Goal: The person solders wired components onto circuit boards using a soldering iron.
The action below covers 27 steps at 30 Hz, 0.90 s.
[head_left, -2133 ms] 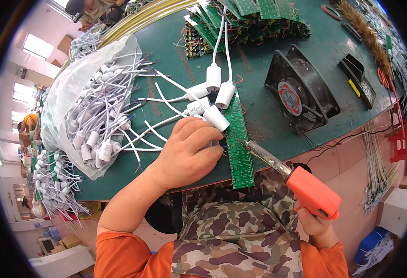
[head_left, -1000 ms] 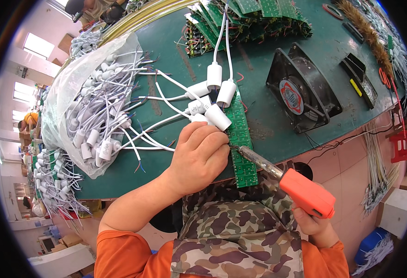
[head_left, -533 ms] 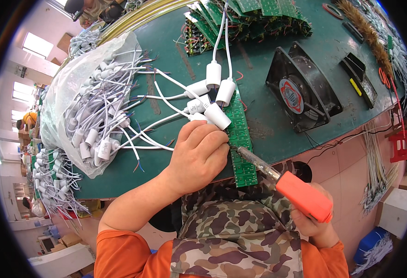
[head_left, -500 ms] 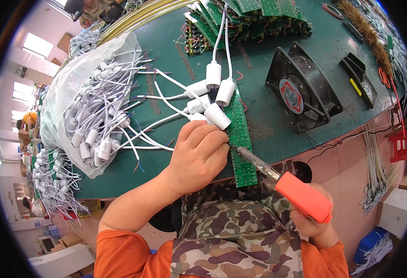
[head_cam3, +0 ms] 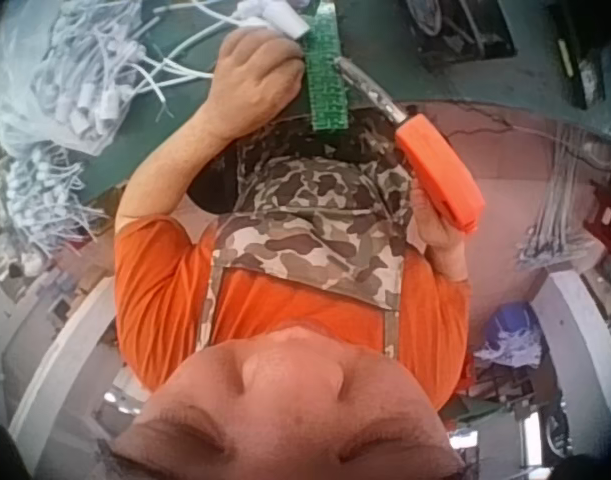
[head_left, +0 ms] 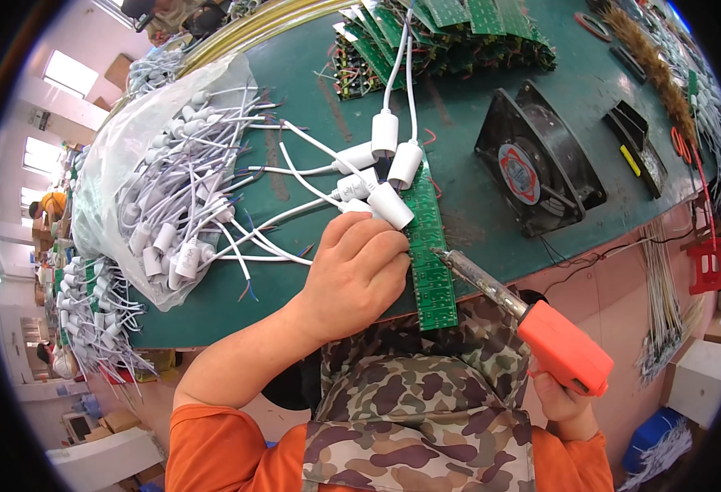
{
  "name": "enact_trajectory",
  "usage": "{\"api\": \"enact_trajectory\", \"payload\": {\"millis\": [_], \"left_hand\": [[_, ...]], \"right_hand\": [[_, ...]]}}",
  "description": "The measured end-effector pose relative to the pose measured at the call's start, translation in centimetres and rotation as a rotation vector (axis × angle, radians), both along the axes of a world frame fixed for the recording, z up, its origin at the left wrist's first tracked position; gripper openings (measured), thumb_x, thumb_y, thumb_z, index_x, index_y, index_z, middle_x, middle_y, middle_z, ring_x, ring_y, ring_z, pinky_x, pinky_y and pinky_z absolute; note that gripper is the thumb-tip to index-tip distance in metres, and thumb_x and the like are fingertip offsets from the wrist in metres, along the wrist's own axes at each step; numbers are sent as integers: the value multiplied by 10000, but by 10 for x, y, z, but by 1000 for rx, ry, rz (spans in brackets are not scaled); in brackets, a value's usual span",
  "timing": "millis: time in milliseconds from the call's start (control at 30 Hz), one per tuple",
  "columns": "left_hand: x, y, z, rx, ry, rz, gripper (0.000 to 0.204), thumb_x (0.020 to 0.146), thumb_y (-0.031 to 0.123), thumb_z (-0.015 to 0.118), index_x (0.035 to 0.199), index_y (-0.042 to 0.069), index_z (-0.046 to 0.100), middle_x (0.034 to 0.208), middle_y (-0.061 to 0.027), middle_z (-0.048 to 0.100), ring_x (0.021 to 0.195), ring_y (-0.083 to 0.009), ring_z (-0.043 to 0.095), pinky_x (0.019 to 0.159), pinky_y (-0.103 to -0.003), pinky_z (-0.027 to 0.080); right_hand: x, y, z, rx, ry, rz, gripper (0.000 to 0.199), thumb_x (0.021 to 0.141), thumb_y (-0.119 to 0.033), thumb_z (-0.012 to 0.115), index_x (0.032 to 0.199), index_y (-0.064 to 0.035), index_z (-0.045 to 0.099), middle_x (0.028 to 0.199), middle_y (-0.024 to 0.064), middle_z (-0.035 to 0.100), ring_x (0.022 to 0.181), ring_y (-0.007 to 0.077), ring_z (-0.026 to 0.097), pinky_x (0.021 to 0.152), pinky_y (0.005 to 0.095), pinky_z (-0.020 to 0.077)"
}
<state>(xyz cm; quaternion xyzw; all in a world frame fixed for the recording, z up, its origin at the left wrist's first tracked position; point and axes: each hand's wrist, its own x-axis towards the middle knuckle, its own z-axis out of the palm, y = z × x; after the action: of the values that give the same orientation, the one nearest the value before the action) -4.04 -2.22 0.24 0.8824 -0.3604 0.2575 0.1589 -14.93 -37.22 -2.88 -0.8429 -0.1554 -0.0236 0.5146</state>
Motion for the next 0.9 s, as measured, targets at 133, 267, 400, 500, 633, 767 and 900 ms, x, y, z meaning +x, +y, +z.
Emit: {"api": "enact_trajectory", "payload": {"millis": [133, 267, 400, 500, 633, 767, 900], "left_hand": [[-4, 0, -1, 33, -11, 9, 171, 717, 120, 684, 865, 38, 658, 1012, -57, 620, 1018, -244, 615, 971, -449, 470], [-2, 1, -2, 17, 2, -25, 322, 686, 90, 781, 986, 81, 665, 1105, -70, 626, 1041, -280, 619, 969, -478, 485], [-14, 24, 16, -57, 103, 1, 584, 645, 98, 879, 1166, 80, 617, 1217, -126, 616, 1057, -340, 619, 923, -481, 499], [-21, 49, 21, -20, 159, 87, 610, 682, 94, 871, 1229, 59, 604, 1166, -143, 636, 978, -337, 636, 827, -451, 523], [-20, 55, 25, 92, 313, 69, 514, 720, 123, 859, 1180, 47, 640, 1027, -122, 661, 857, -311, 654, 742, -415, 534], [-8, 46, 26, 163, 207, 82, 353, 803, 142, 784, 1129, 73, 665, 994, -78, 658, 825, -276, 660, 725, -393, 540], [3, 46, 10, 36, 282, 84, 339, 813, 115, 774, 1124, 68, 648, 1077, -109, 666, 958, -317, 673, 834, -425, 543]], "right_hand": [[5, 9, 13, 84, 82, 20, 266, 818, -270, 746, 965, -50, 716, 934, 96, 712, 800, 308, 698, 695, 407, 552], [2, 15, 14, 190, 152, -108, 165, 783, -216, 724, 850, -67, 706, 785, 59, 685, 701, 278, 649, 634, 377, 507], [3, 13, 17, 165, 118, -146, 138, 752, -163, 703, 852, -67, 705, 780, 46, 681, 680, 272, 637, 627, 374, 501], [5, 8, 15, 145, 137, -122, 135, 742, -127, 688, 860, -66, 710, 806, 54, 689, 705, 281, 642, 643, 374, 506], [6, 5, 6, 157, 143, -106, 134, 730, -89, 673, 853, -56, 713, 822, 82, 689, 743, 277, 651, 668, 376, 511], [2, 1, 5, 308, 65, 25, 351, 917, -69, 596, 1237, 76, 610, 953, 91, 668, 758, 146, 608, 693, 287, 516], [-1, -11, -17, 377, 95, -133, 378, 925, -59, 592, 1280, 71, 584, 1118, 160, 678, 798, 145, 607, 739, 299, 512]]}}
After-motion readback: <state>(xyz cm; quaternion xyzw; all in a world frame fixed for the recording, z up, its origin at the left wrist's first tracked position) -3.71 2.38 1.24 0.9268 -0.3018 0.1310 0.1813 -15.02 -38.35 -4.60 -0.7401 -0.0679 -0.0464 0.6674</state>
